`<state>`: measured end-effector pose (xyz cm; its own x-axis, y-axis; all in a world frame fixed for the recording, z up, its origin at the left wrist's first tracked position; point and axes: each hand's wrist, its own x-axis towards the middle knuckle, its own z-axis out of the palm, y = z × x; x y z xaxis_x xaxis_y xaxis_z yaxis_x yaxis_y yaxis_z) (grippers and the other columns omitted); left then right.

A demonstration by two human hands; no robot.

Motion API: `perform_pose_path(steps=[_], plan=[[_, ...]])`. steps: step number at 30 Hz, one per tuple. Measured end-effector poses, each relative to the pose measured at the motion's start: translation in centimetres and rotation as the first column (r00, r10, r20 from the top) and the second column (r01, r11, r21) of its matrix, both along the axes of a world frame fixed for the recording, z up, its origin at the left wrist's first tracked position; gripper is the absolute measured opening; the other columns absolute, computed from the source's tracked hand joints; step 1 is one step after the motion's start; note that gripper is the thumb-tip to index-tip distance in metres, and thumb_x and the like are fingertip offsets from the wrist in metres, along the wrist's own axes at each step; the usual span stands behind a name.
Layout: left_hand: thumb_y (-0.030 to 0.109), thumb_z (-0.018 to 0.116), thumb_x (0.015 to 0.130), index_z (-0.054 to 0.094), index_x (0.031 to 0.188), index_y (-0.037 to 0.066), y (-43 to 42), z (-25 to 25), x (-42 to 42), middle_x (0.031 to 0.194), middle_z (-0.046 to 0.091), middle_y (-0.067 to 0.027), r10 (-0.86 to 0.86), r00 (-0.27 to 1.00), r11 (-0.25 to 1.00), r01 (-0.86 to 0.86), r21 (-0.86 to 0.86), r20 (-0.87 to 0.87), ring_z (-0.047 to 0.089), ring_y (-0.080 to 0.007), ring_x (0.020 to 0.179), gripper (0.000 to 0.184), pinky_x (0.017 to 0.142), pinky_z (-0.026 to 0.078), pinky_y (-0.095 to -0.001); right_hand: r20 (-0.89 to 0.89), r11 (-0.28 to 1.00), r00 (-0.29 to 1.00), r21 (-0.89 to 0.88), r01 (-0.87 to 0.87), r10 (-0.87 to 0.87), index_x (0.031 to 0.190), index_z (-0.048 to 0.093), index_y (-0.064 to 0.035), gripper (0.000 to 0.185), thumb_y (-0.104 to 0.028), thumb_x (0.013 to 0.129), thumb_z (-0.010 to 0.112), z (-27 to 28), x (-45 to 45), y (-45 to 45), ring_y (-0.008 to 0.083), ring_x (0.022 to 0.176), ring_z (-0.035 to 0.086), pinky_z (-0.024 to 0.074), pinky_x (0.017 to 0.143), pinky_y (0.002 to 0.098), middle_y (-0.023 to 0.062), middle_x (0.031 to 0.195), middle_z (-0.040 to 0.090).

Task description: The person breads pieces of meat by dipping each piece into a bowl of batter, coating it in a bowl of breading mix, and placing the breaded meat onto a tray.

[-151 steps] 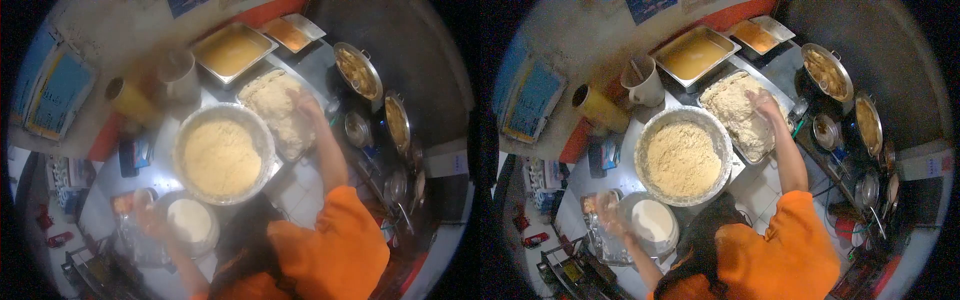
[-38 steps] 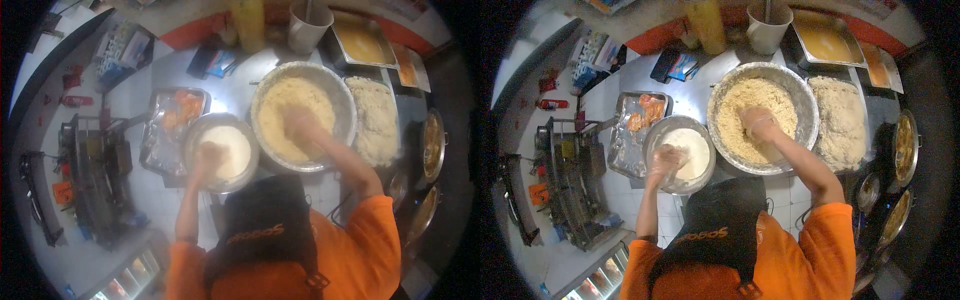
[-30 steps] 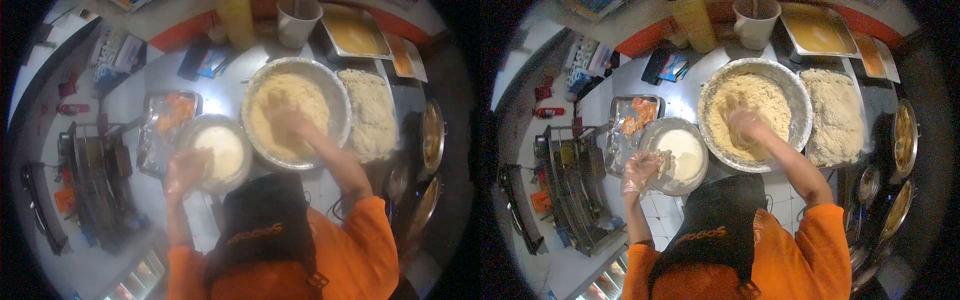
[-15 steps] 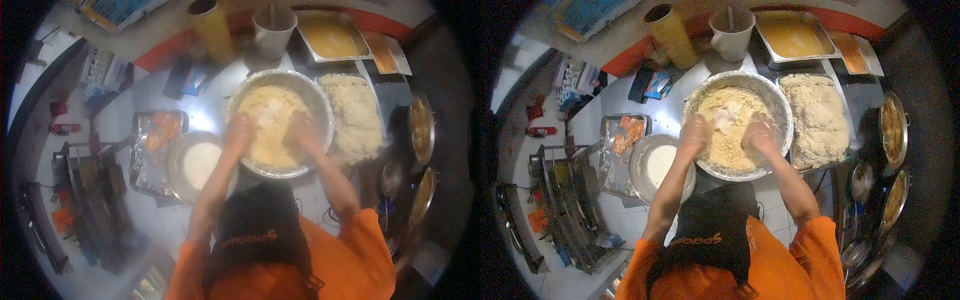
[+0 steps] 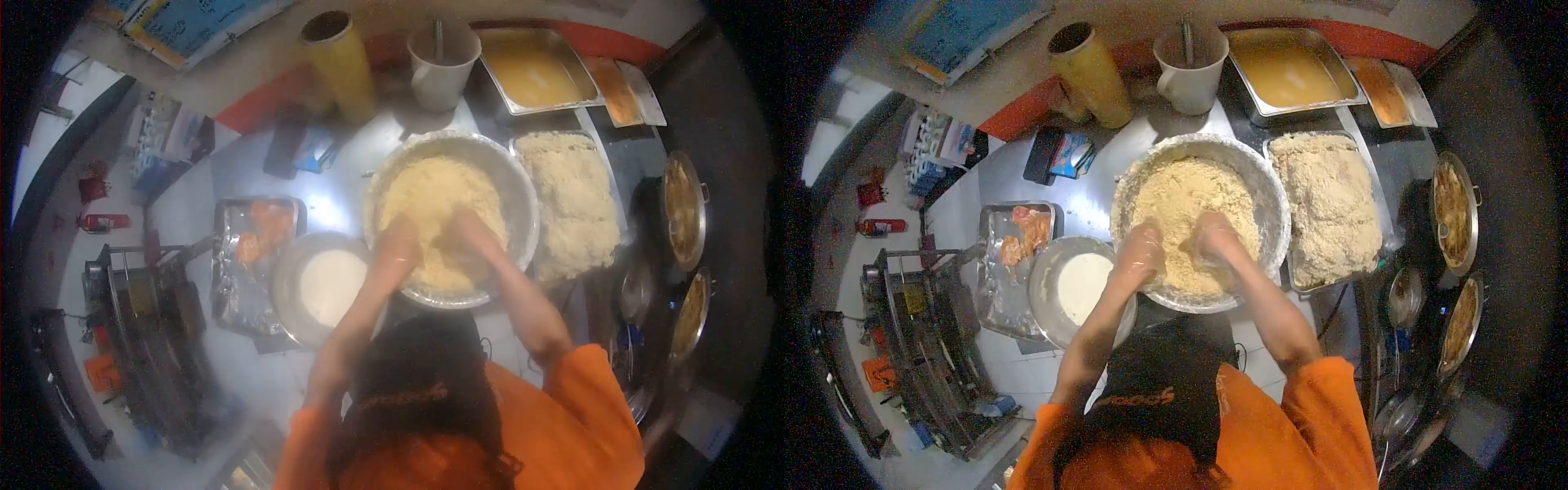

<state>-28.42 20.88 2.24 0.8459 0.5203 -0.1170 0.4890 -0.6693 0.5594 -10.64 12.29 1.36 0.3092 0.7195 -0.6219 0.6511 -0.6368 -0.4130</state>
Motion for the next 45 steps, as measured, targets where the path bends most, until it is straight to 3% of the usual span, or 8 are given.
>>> perform_pose_path(steps=[4, 9, 13, 15, 29, 35, 38, 45], plan=[[0.007, 0.056, 0.085, 0.06, 0.1, -0.001, -1.2, 2.8, 1.2, 0.101, 0.064, -0.0235, 0.134, 0.945, 0.973, -0.183, -0.144, -0.298, 0.059, -0.0414, 0.102, 0.017, 0.084, 0.049, -0.0474, -0.063, 0.945, 0.969, 0.211, 0.249, -0.24, 0.097, 0.069, 0.0066, 0.032, -0.021, 0.082, 0.073, 3.7, -1.5, 0.6, 0.0381, 0.097, 0.067, 0.0538, 0.085, 0.0411, 0.0277, 0.096, 0.068], [0.013, 0.058, 0.082, 0.058, 0.125, -0.001, -2.0, -5.5, 1.4, 0.1, 0.068, -0.0212, 0.094, 0.982, 0.972, -0.127, 0.2, 0.164, 0.065, -0.0384, 0.097, 0.045, 0.084, 0.053, -0.0441, 0.458, 0.77, 0.877, 0.505, -0.39, 0.144, 0.109, 0.066, 0.0058, 0.034, -0.021, 0.088, 0.06, -2.3, -1.4, 0.5, 0.0359, 0.103, 0.067, 0.0534, 0.09, 0.0425, 0.0279, 0.109, 0.067], [0.016, 0.057, 0.083, 0.052, 0.135, -0.004, -2.3, -3.6, 1.3, 0.1, 0.069, -0.0197, 0.008, 0.964, 0.814, 0.149, 0.561, -0.266, 0.067, -0.0351, 0.096, 0.055, 0.083, 0.055, -0.043, 0.977, 0.631, 0.193, 0.095, -0.77, 0.088, 0.102, 0.069, 0.0049, 0.036, -0.024, 0.089, 0.054, -2.6, 1.4, 0.9, 0.0343, 0.103, 0.067, 0.0518, 0.093, 0.0456, 0.0272, 0.108, 0.068], [0.012, 0.056, 0.082, 0.048, 0.139, -0.005, -0.8, -3.3, 1.1, 0.096, 0.068, -0.0207, 0.022, 0.992, 0.895, -0.074, 0.439, 0.122, 0.067, -0.0348, 0.088, 0.06, 0.08, 0.055, -0.0443, 0.408, 0.955, 0.884, 0.085, -0.285, 0.228, 0.101, 0.072, 0.0012, 0.039, -0.034, 0.086, 0.063, -1.1, 4.6, 4.3, 0.0371, 0.104, 0.066, 0.0504, 0.095, 0.0449, 0.0263, 0.105, 0.069], [0.005, 0.059, 0.083, 0.06, 0.128, 0.0, 2.2, 2.0, -2.9, 0.065, 0.052, -0.0139, 0.369, 0.78, 0.929, -0.287, -0.235, 0.505, 0.051, -0.0228, 0.057, 0.045, 0.06, 0.047, -0.0355, 0.013, 0.974, 1.0, 0.226, 0.004, -0.007, 0.121, 0.065, -0.0025, 0.055, -0.032, 0.075, 0.078, 8.4, 1.7, 3.4, 0.0329, 0.105, 0.066, 0.0513, 0.089, 0.042, 0.0206, 0.113, 0.068], [0.005, 0.06, 0.08, 0.061, 0.115, -0.001, 1.9, -1.3, -2.5, 0.082, 0.063, -0.0208, 0.499, 0.858, 0.691, -0.309, -0.653, 0.121, 0.062, -0.0329, 0.076, 0.035, 0.071, 0.05, -0.0419, 0.233, 0.949, 0.971, 0.315, -0.025, -0.052, 0.103, 0.068, 0.0013, 0.041, -0.025, 0.074, 0.077, 1.6, 0.9, -1.8, 0.0309, 0.105, 0.063, 0.0506, 0.09, 0.0412, 0.0184, 0.108, 0.068], [0.005, 0.058, 0.082, 0.057, 0.124, -0.001, 1.3, -0.4, -1.7, 0.095, 0.065, -0.026, 0.345, 0.918, 0.871, -0.235, -0.432, 0.195, 0.064, -0.0398, 0.089, 0.043, 0.081, 0.05, -0.046, 0.454, 0.973, 0.876, 0.069, -0.219, 0.165, 0.099, 0.066, 0.0035, 0.037, -0.024, 0.077, 0.074, -6.2, 0.8, -4.2, 0.0334, 0.111, 0.06, 0.0483, 0.093, 0.0428, 0.0184, 0.106, 0.067], [0.01, 0.056, 0.084, 0.056, 0.121, -0.003, 1.0, 0.6, -0.1, 0.112, 0.062, -0.0303, 0.221, 0.968, 0.941, -0.243, -0.236, -0.114, 0.059, -0.0444, 0.11, 0.04, 0.093, 0.047, -0.05, 0.11, 0.992, 0.992, 0.112, 0.055, -0.068, 0.105, 0.063, 0.0016, 0.036, -0.021, 0.078, 0.071, 3.9, -1.0, -2.1, 0.0376, 0.097, 0.065, 0.051, 0.084, 0.0423, 0.0219, 0.101, 0.066]])
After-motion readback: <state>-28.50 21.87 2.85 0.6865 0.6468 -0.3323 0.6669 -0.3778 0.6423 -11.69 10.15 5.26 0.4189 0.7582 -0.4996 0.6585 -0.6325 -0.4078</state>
